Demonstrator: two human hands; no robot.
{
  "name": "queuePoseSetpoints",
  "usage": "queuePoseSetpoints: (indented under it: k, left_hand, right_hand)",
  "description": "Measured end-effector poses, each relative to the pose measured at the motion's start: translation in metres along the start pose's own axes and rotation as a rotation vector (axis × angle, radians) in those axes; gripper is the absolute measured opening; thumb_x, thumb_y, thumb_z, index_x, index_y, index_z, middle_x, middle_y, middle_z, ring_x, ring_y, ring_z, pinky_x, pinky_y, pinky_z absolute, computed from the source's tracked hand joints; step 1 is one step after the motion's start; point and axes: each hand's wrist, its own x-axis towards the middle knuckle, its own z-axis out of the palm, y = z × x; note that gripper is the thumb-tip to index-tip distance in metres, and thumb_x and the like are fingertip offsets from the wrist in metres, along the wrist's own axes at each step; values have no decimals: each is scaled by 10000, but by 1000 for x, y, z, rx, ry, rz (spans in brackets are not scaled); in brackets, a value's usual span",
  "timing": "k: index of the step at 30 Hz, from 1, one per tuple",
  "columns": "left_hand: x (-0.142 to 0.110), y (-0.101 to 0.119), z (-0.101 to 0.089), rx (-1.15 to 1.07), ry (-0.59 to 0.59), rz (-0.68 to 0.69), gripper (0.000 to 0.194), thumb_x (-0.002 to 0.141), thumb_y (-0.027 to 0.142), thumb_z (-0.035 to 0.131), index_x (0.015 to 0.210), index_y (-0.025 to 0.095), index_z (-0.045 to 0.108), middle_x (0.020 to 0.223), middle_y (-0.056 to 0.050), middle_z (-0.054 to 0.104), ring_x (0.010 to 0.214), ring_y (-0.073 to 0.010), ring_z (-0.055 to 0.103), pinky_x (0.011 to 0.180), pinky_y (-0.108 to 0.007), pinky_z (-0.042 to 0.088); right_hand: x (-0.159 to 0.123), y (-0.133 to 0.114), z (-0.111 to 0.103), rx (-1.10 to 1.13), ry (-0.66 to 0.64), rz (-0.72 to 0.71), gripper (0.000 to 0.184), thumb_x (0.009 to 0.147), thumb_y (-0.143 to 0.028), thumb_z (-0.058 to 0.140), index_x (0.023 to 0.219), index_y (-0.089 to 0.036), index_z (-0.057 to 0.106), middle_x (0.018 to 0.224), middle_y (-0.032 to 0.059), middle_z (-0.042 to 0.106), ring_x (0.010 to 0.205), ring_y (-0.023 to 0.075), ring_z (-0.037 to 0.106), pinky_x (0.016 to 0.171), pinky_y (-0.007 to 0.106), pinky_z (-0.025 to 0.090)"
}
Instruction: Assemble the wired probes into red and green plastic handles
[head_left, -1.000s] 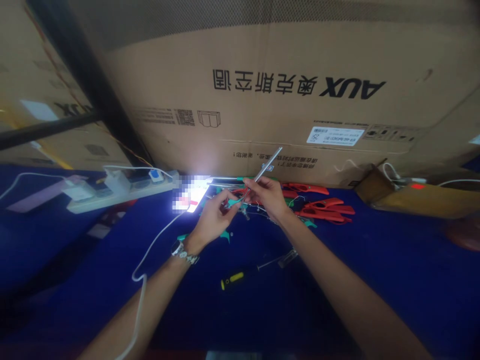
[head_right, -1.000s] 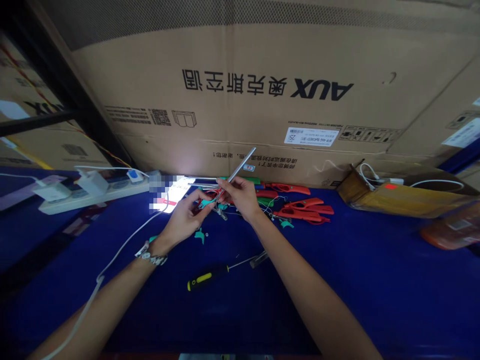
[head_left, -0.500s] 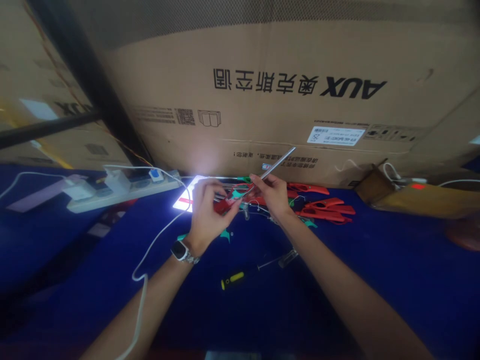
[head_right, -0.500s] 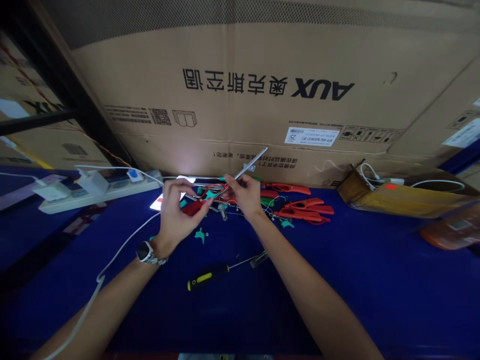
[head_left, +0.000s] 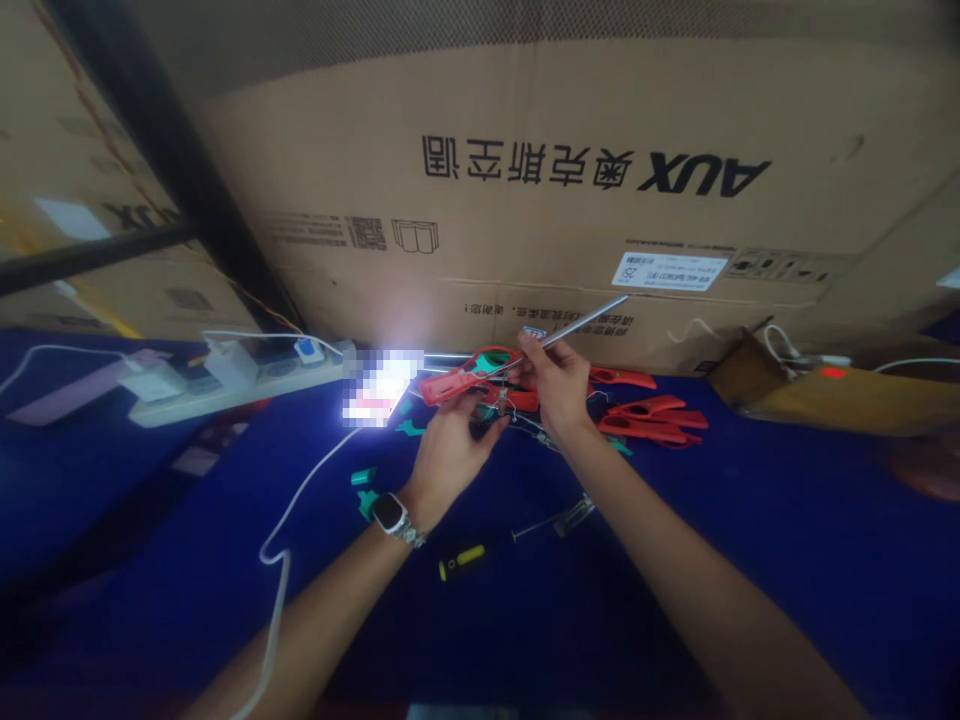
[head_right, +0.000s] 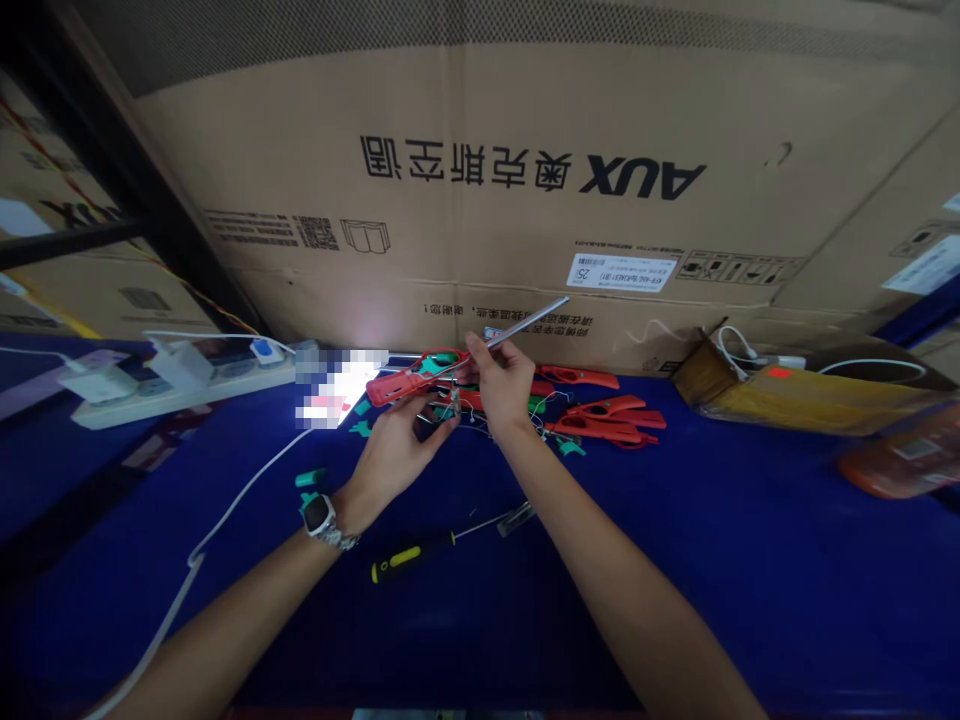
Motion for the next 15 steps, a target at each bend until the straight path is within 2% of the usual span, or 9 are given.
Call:
queuePoseSetpoints:
  k: [2, 4, 6, 10, 13, 15]
  left_hand:
    - [2, 0, 3, -19, 29, 39, 248, 895, 369, 668, 1077, 203, 693, 1101, -117, 721, 1007, -288, 680, 852, -394, 523]
    - [5, 1, 7, -82, 60, 44, 233, 887, 338, 685, 1072, 197, 694, 1155, -121, 715, 1098, -298, 656, 945, -426, 506]
    - [8, 2, 13, -203, 50, 1, 203, 882, 316, 693, 1043, 191, 690, 1099, -99, 739, 1055, -274, 678, 942, -411, 515]
    - [7, -1, 21, -427, 31, -105, 141, 893, 298, 678, 960, 174, 673, 949, -60, 765, 856, -210, 719, 800, -323, 550]
    - [2, -2, 13, -366, 5, -60, 134, 931, 302, 632, 963, 183, 683, 871, -31, 757, 773, -189, 712, 727, -289, 545]
    - [-1, -2, 3, -257, -41, 45, 197, 989, 316, 546, 1042, 192, 690, 902, -38, 760, 801, -196, 719, 769, -309, 555]
  right_hand:
    - [-2, -1, 1, 8, 1, 1, 387, 670, -525, 812, 719, -213, 588, 520, -58, 600, 445, 136, 603, 470, 282, 534]
    - [-4, -3, 3, 34, 0, 2, 377, 666, -508, 819, 719, -214, 588, 524, -63, 593, 446, 130, 597, 479, 282, 539]
    - [-6, -4, 4, 69, 2, 3, 371, 653, -488, 832, 724, -211, 596, 531, -66, 593, 445, 121, 589, 476, 274, 539]
    - [-7, -8, 6, 110, 12, 3, 375, 626, -474, 853, 732, -205, 614, 539, -68, 594, 434, 111, 578, 450, 263, 529]
    - [-5, -11, 4, 101, 31, -15, 394, 623, -494, 857, 709, -203, 606, 527, -70, 582, 420, 113, 577, 432, 264, 525]
    - [-3, -13, 1, 77, 48, -26, 394, 641, -506, 847, 695, -202, 602, 511, -69, 578, 415, 114, 578, 429, 262, 522]
